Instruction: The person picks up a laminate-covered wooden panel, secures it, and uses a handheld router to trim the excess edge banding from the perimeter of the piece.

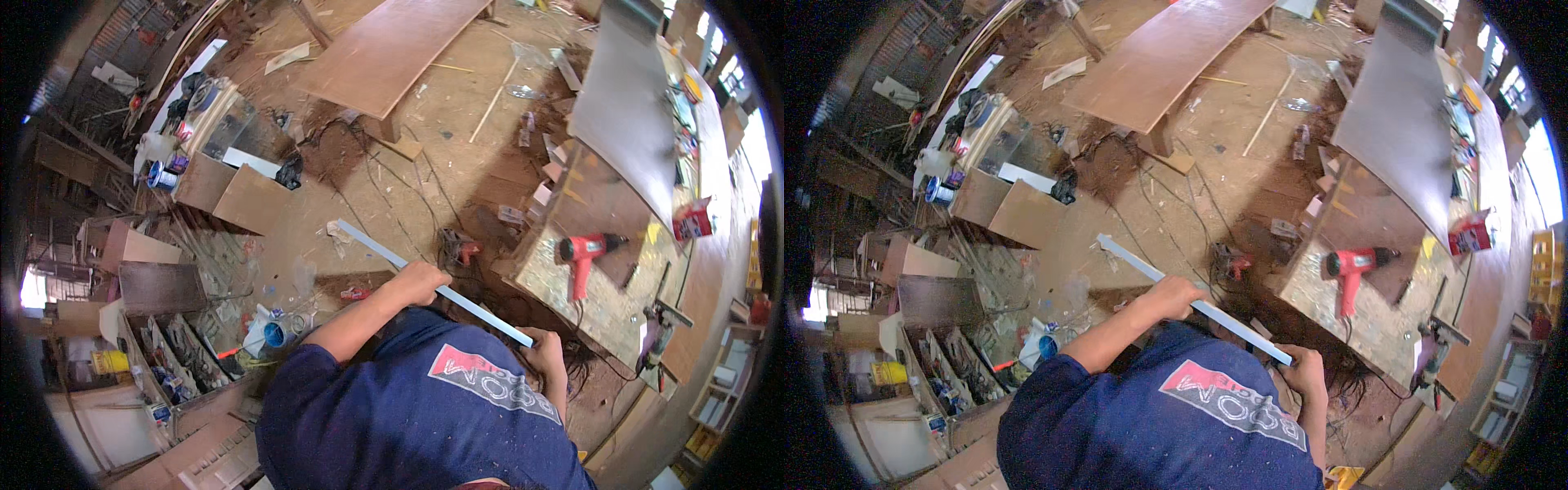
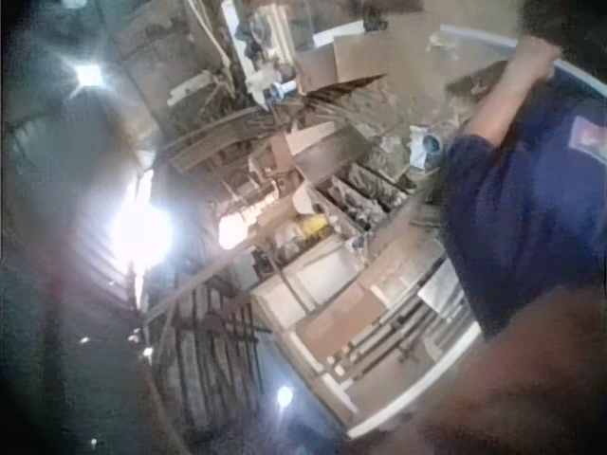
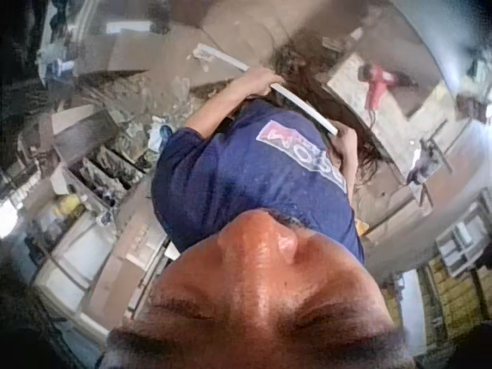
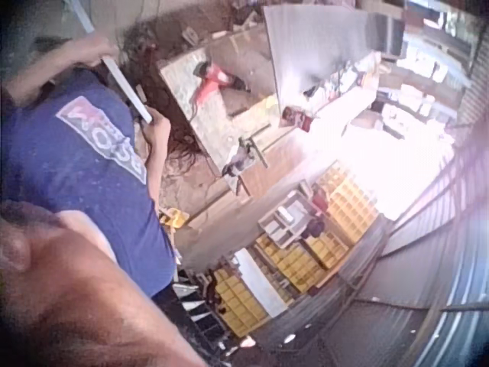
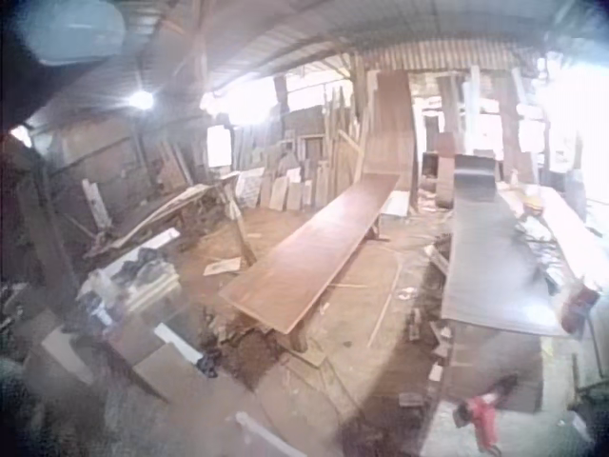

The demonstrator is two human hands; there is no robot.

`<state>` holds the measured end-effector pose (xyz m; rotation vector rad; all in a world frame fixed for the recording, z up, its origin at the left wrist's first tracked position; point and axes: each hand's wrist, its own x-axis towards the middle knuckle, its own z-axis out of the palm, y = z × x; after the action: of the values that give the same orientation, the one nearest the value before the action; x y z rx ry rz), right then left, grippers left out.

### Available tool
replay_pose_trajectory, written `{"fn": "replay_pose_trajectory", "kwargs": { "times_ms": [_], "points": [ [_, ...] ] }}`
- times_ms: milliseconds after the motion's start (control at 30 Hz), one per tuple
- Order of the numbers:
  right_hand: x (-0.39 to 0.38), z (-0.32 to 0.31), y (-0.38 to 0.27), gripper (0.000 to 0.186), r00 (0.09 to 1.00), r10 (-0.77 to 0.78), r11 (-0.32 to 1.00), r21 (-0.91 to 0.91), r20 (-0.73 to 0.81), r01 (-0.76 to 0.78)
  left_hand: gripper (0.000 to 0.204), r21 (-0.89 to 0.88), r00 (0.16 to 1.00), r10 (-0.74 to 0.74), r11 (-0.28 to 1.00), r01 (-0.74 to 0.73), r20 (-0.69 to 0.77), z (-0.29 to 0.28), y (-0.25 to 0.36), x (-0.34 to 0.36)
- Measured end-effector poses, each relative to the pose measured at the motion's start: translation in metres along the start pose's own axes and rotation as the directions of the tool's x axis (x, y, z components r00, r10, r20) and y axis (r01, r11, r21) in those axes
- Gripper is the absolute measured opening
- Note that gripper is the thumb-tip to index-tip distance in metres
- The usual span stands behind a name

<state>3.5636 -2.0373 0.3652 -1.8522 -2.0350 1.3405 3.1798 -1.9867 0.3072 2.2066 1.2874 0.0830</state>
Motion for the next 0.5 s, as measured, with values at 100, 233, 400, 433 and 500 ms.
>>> {"fn": "replay_pose_trajectory", "kwargs": {
  "times_ms": [100,233,400,433,500],
  "points": [
    [0.047,0.018,-0.03,0.042,0.997,-0.08,0.995,-0.052,-0.012,0.08,0.033,0.001,0.998,-0.065,0.998,0.065,0.007,-0.026,-0.043,-0.014],
    [0.095,0.029,-0.061,0.046,0.991,-0.124,0.99,-0.069,0.041,0.126,0.035,-0.027,0.99,-0.136,0.99,0.135,-0.044,-0.06,-0.077,-0.037],
    [0.137,0.044,-0.1,0.035,0.96,-0.265,0.962,-0.049,0.087,0.27,0.032,0.017,0.945,-0.298,0.953,0.303,-0.134,-0.085,-0.1,-0.073],
    [0.144,0.045,-0.108,0.035,0.958,-0.269,0.96,-0.047,0.094,0.274,0.032,0.017,0.941,-0.309,0.949,0.314,-0.137,-0.089,-0.104,-0.08],
    [0.154,0.049,-0.124,0.032,0.912,-0.409,0.912,-0.004,0.037,0.41,0.032,0.028,0.915,-0.343,0.934,0.357,-0.215,-0.097,-0.108,-0.098]
  ]
}}
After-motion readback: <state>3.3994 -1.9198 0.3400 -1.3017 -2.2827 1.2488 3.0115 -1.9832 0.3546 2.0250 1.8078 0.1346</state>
